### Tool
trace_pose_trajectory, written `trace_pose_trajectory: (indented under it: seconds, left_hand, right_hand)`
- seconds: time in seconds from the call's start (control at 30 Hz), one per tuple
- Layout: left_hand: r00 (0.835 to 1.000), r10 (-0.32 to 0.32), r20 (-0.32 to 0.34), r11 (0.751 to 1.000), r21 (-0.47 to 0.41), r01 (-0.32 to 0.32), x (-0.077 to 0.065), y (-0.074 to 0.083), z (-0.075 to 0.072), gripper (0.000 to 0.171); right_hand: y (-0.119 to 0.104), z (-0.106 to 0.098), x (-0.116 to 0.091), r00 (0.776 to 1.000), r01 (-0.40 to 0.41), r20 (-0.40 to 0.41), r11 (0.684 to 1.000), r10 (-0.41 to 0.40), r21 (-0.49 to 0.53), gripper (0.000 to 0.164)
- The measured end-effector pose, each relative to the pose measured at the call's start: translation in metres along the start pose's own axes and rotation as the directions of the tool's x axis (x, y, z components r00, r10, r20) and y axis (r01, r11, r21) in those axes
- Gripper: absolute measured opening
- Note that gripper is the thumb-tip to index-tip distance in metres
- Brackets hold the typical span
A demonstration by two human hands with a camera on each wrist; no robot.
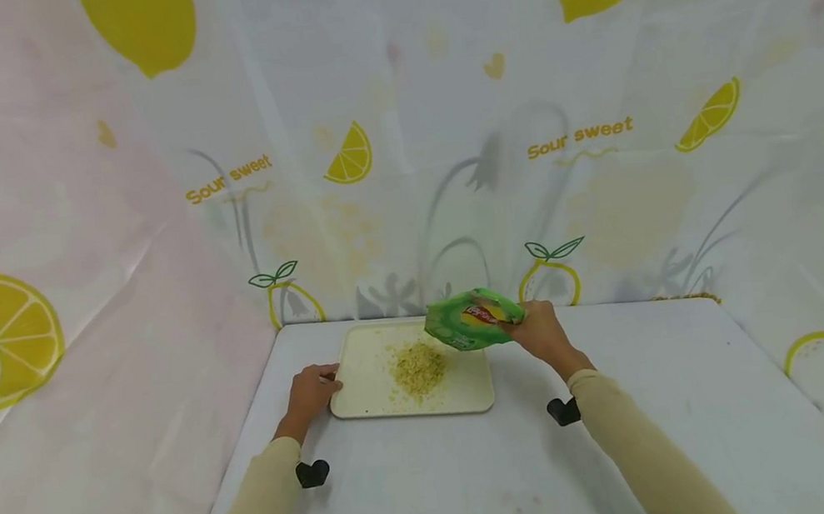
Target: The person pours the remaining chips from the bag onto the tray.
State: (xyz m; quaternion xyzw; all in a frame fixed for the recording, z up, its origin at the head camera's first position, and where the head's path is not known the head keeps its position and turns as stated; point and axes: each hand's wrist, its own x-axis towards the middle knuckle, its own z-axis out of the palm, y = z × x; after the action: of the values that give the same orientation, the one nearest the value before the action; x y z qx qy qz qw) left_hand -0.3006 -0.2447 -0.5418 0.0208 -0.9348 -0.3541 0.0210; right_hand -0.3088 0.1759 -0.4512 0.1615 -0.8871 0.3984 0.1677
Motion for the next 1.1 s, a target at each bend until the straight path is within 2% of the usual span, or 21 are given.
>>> trace_pose_trajectory:
  seconds: [0.1,0.2,0.3,0.37,0.5,0.6,0.73,0.83,0.93,1.0,1.1]
  left_hand:
    - [1.0,0.0,-0.003,1.0,0.002,0.0,0.001,0.002,-0.001,0.04]
    - [1.0,0.0,-0.005,1.0,0.004,0.0,0.002,0.001,0.0,0.04]
    - [1.0,0.007,-0.003,1.0,0.01,-0.007,0.003,0.001,0.001,0.04]
    - [1.0,0.004,-0.001,1.0,0.015,-0.004,0.003,0.001,0.001,0.04]
    - [1.0,-0.001,0.0,1.0,0.01,0.001,0.001,0.004,-0.001,0.04]
    - [1.0,-0.019,0.007,1.0,0.008,0.019,0.0,0.005,-0.002,0.04]
    - [1.0,-0.022,0.009,1.0,0.011,0.022,0.001,0.005,-0.002,0.04]
    - [1.0,-0.025,0.011,1.0,0.012,0.024,0.0,0.005,-0.001,0.04]
    - [1.0,-0.018,0.008,1.0,0.001,0.018,0.001,0.004,-0.001,0.04]
    - [1.0,-0.015,0.001,1.0,-0.008,0.015,0.001,0.004,-0.001,0.039]
    - [1.0,-0.028,0.009,1.0,-0.009,0.028,0.001,0.001,0.001,0.04]
  right_hand:
    - [-0.003,-0.003,0.001,0.998,-0.045,-0.029,0.997,0.047,0.067,0.01]
    - [0.0,-0.002,0.0,0.998,-0.062,-0.009,0.996,0.063,0.057,0.011]
    - [0.008,0.002,-0.002,0.999,-0.027,0.019,0.999,0.027,-0.019,0.007]
    - [0.01,0.003,-0.003,1.0,-0.016,0.015,0.999,0.017,-0.035,0.005]
    - [0.005,0.002,-0.004,1.0,-0.01,-0.016,1.0,0.01,-0.012,0.007]
    - [-0.001,-0.001,-0.002,0.999,-0.025,-0.035,0.999,0.026,0.044,0.01]
    - [-0.004,-0.003,0.001,1.0,-0.006,0.006,0.999,0.006,0.035,0.009]
    - [-0.006,-0.005,0.003,0.998,0.034,0.055,0.999,-0.032,-0.029,0.01]
    - [-0.011,-0.009,0.006,0.996,0.055,0.07,0.997,-0.051,-0.058,0.01]
    - [-0.014,-0.013,0.008,0.995,0.083,0.059,0.994,-0.079,-0.075,0.008]
    - [-0.018,-0.016,0.01,0.998,0.069,-0.007,0.997,-0.069,-0.02,0.008]
